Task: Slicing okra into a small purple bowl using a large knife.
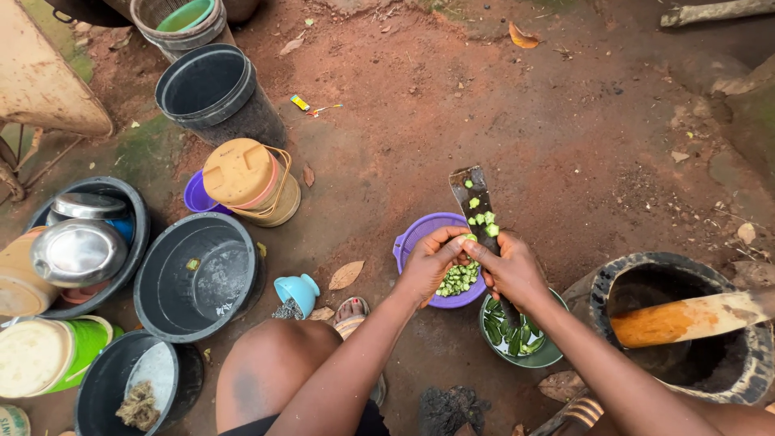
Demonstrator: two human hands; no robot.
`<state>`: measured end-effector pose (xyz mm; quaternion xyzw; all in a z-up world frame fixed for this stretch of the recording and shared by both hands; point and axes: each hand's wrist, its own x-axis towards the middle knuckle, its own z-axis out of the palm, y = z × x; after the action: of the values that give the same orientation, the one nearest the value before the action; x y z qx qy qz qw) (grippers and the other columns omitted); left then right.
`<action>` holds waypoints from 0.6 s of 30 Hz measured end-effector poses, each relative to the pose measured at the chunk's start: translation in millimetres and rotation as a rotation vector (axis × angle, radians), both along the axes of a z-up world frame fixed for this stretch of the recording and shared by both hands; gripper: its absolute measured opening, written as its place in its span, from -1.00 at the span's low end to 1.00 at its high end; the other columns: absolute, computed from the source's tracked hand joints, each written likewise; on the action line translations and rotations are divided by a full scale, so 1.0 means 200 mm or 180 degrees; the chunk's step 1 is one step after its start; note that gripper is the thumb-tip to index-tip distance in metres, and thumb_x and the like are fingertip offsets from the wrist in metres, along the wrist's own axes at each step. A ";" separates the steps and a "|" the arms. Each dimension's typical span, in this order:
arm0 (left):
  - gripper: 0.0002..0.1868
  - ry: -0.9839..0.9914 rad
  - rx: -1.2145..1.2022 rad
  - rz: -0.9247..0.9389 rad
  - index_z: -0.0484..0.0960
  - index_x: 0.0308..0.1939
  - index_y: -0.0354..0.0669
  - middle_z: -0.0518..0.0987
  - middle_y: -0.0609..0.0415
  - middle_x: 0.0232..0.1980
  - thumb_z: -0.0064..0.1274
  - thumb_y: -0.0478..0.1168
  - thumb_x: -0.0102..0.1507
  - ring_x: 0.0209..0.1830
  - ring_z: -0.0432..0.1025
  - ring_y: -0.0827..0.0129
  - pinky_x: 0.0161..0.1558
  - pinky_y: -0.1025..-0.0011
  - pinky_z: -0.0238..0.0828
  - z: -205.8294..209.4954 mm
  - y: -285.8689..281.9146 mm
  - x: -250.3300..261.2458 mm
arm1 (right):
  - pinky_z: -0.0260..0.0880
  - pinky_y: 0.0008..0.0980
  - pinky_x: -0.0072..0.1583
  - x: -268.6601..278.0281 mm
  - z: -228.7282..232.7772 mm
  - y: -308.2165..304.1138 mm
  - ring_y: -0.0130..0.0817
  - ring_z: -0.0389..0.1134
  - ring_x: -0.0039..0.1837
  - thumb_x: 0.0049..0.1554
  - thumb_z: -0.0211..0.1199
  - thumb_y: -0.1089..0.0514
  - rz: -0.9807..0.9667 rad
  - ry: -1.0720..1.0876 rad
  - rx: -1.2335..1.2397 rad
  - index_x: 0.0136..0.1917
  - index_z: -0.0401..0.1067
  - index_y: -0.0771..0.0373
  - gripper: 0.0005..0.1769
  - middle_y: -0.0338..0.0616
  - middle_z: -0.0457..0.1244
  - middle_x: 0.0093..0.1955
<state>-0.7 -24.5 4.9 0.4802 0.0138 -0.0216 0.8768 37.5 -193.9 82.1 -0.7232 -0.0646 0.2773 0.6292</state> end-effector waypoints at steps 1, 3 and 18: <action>-0.70 0.0000 0.0005 0.0000 0.55 0.15 -0.30 0.57 0.15 -0.11 0.06 -0.18 0.42 -0.17 0.43 0.52 -0.03 0.48 0.44 0.00 0.00 -0.01 | 0.07 -0.48 -0.50 -0.01 0.00 0.01 -0.57 0.08 -0.55 0.16 0.29 -0.12 0.0000 0.0000 0.0005 -0.08 0.41 0.24 -0.63 -0.34 0.13 -0.52; -0.70 0.0015 0.0062 0.0080 0.55 0.14 -0.31 0.58 0.15 -0.11 0.06 -0.18 0.41 -0.18 0.43 0.52 -0.03 0.48 0.44 0.01 0.01 -0.01 | 0.06 -0.45 -0.52 -0.01 0.00 0.01 -0.53 0.08 -0.58 0.15 0.28 -0.18 -0.0082 -0.0190 -0.0384 -0.13 0.44 0.24 -0.58 -0.31 0.13 -0.56; -0.75 0.0040 0.0381 0.0090 0.58 0.08 -0.28 0.61 0.15 -0.09 0.04 -0.18 0.42 -0.17 0.48 0.54 -0.05 0.52 0.48 0.02 0.01 -0.02 | 0.07 -0.49 -0.49 0.01 -0.08 0.01 -0.58 0.08 -0.53 0.17 0.25 -0.18 0.0208 -0.0066 0.0150 -0.04 0.37 0.21 -0.59 -0.37 0.12 -0.50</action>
<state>-5.1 -22.5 8.6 0.5314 0.0274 -0.0114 0.8466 38.8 -191.7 65.7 -0.7086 -0.1012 0.2885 0.6360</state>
